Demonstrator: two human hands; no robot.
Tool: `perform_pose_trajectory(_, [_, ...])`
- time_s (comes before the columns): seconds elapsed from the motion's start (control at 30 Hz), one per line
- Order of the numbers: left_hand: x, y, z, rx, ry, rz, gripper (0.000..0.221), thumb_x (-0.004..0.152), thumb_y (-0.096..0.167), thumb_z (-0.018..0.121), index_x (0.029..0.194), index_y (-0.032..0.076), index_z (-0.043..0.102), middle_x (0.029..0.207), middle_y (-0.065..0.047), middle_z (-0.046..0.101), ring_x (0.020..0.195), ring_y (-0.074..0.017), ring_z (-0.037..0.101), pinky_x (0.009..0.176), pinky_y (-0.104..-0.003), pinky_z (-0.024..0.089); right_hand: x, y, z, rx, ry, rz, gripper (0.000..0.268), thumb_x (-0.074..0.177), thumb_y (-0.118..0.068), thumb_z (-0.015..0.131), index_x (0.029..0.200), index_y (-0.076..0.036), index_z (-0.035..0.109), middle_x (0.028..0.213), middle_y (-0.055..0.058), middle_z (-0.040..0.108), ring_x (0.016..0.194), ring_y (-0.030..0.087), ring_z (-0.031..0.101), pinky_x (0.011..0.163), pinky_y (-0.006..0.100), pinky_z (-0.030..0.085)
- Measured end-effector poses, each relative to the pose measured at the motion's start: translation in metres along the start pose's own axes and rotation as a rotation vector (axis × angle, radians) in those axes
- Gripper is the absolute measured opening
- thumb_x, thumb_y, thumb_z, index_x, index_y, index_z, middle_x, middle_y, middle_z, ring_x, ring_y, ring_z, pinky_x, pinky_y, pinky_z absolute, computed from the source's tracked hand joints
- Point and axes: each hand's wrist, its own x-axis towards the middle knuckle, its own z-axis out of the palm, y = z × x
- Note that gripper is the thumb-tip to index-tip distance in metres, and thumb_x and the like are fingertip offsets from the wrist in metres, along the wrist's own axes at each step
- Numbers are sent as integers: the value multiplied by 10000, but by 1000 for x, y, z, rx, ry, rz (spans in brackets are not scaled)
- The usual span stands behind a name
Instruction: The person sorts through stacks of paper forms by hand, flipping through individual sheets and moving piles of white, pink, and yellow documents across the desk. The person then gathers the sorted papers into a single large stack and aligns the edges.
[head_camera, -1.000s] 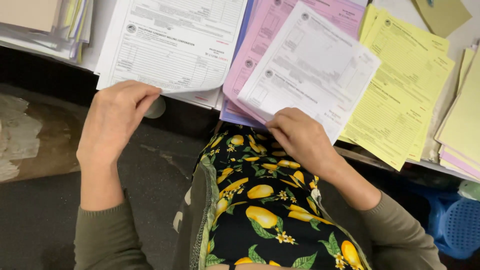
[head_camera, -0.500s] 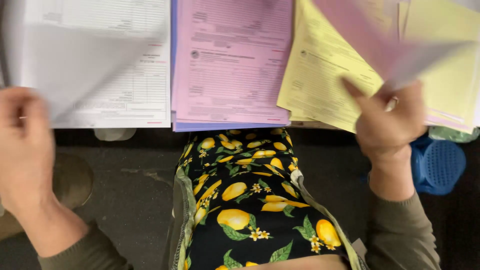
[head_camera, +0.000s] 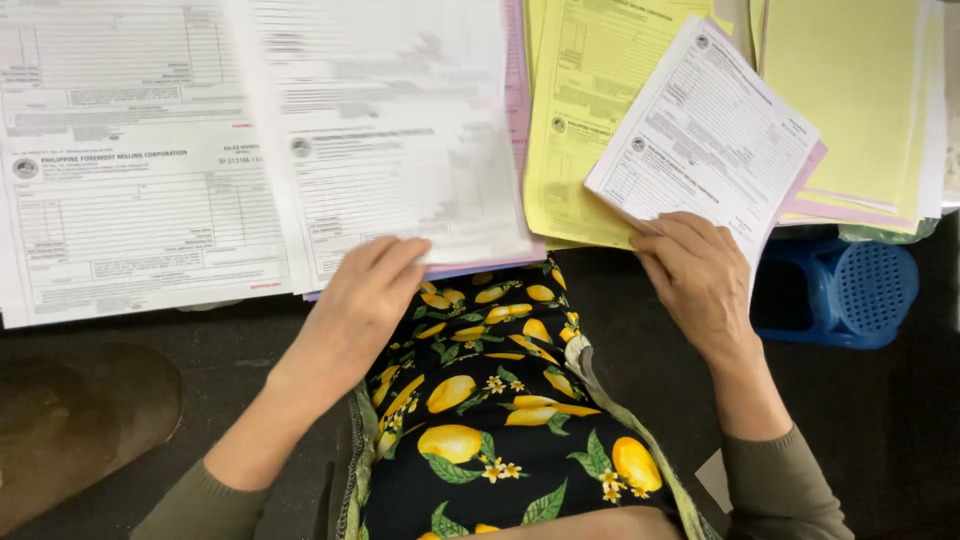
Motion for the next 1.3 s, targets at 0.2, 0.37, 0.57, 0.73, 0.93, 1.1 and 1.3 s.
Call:
perform_pose_trajectory(0.2, [-4, -4, 0, -131, -39, -84, 219, 846, -24, 692, 1061, -61, 672, 1139, -134, 663, 1045, -295, 664, 860, -380, 574, 4, 37, 18, 329, -28, 181, 163, 794, -114, 854, 857, -44, 720, 920, 96, 701, 917, 245, 649, 788, 374, 511])
perform_pose_trajectory(0.37, [-1, -16, 4, -163, -23, -177, 135, 871, 49, 743, 953, -22, 663, 1037, -102, 664, 946, -262, 676, 806, -349, 583, 3, 74, 19, 613, -155, 503, 136, 814, -115, 856, 797, -41, 743, 810, 65, 709, 701, 179, 591, 627, 342, 480])
perform_pose_trajectory(0.57, [11, -19, -8, -400, -150, -557, 179, 805, 148, 800, 855, -1, 713, 942, -74, 655, 786, -234, 683, 698, -355, 556, 45, 68, -25, 787, 128, 362, 141, 1085, 10, 623, 1205, -13, 694, 966, 61, 710, 787, 95, 667, 727, 250, 607])
perform_pose_trajectory(0.73, [6, -15, -13, -359, -165, -395, 117, 882, 93, 714, 958, 6, 735, 1011, -76, 678, 847, -257, 673, 714, -360, 539, 120, -53, -56, -79, 120, -274, 564, 925, 141, 535, 1399, -161, 578, 1316, 165, 674, 940, 247, 715, 796, 338, 622])
perform_pose_trajectory(0.93, [11, 8, -18, 163, -38, -172, 63, 854, 92, 750, 880, 49, 711, 970, -41, 678, 961, -248, 643, 871, -410, 481, 142, -127, -4, 581, -414, -480, 422, 857, -292, 741, 1123, 19, 636, 1149, 149, 660, 873, 344, 696, 707, 444, 570])
perform_pose_trajectory(1.1, [10, 13, -12, 327, 336, -125, 136, 903, 186, 800, 909, 99, 696, 1131, -88, 609, 1119, -288, 526, 1025, -515, 345, 155, -111, 45, 674, -300, -374, 173, 1002, -191, 659, 1085, -41, 675, 986, 132, 684, 873, 329, 695, 744, 447, 556])
perform_pose_trajectory(1.3, [12, 14, 31, 32, 227, -127, 314, 987, 166, 765, 1279, 89, 678, 1433, -91, 518, 1389, -302, 458, 1168, -508, 341, 167, -22, 16, 718, 245, -104, 112, 1085, -66, 627, 1000, 5, 645, 795, 73, 615, 696, 182, 557, 634, 340, 425])
